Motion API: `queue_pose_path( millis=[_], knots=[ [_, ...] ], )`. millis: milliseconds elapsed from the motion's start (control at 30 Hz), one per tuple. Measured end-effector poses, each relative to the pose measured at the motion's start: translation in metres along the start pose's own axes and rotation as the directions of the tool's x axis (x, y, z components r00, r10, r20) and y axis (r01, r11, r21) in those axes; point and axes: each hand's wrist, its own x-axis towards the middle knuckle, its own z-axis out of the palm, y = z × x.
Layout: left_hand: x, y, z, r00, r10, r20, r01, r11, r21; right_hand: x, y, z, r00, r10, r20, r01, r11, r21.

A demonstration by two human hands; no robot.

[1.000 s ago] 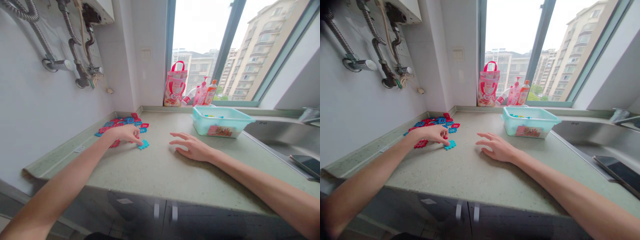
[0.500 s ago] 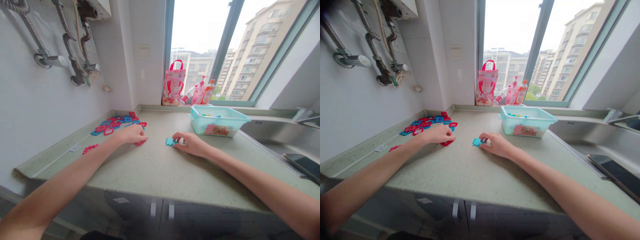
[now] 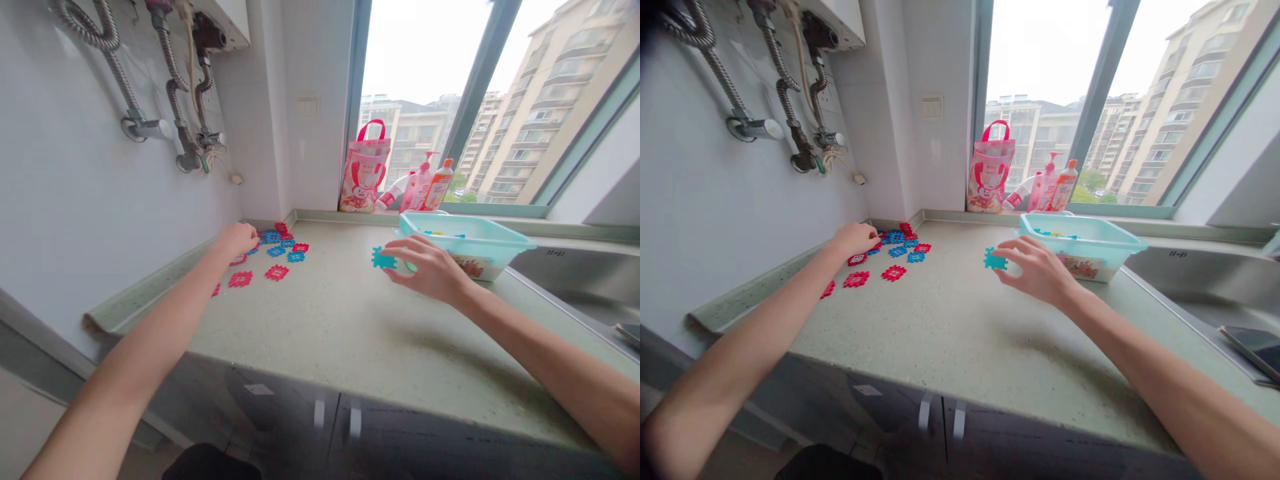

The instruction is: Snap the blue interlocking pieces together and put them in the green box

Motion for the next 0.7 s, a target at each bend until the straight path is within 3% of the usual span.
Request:
queue_pose_path(
  millis=[67, 133, 267, 333, 433, 567, 633, 700],
  knots=[
    [0.001, -0.009, 0.000, 0.999, -0.020, 0.044, 0.020, 1.000, 0.001, 0.000, 0.021, -0.022, 0.964, 0.079, -0.254, -0.110, 0.988, -0.109],
    [0.003, -0.012, 0.002, 0.998, -0.020, 0.062, 0.020, 1.000, -0.001, -0.004, 0.045, -0.041, 0.879, 0.189, -0.438, -0.292, 0.939, -0.181],
    [0.007, -0.006, 0.009, 0.998, 0.044, 0.040, -0.044, 0.999, -0.003, -0.022, 0.086, -0.064, 0.725, 0.444, -0.526, -0.599, 0.784, -0.163],
    [0.007, -0.003, 0.010, 0.997, 0.063, 0.036, -0.063, 0.998, -0.003, -0.027, 0.094, -0.068, 0.698, 0.484, -0.527, -0.649, 0.740, -0.179],
    [0.005, -0.006, 0.007, 0.999, 0.016, 0.029, -0.016, 1.000, 0.003, -0.027, 0.089, -0.067, 0.748, 0.436, -0.500, -0.604, 0.760, -0.240],
    [0.000, -0.024, 0.001, 0.990, -0.143, 0.019, 0.142, 0.990, 0.026, -0.016, 0.053, -0.046, 0.831, 0.244, -0.500, -0.409, 0.878, -0.250],
    [-0.003, -0.034, 0.000, 0.982, -0.186, 0.033, 0.186, 0.982, 0.012, -0.012, 0.031, -0.027, 0.901, 0.157, -0.405, -0.260, 0.942, -0.214],
    [-0.006, -0.041, 0.001, 0.977, -0.207, 0.050, 0.207, 0.978, -0.004, -0.010, 0.011, -0.003, 0.969, 0.089, -0.229, -0.124, 0.982, -0.143]
  ],
)
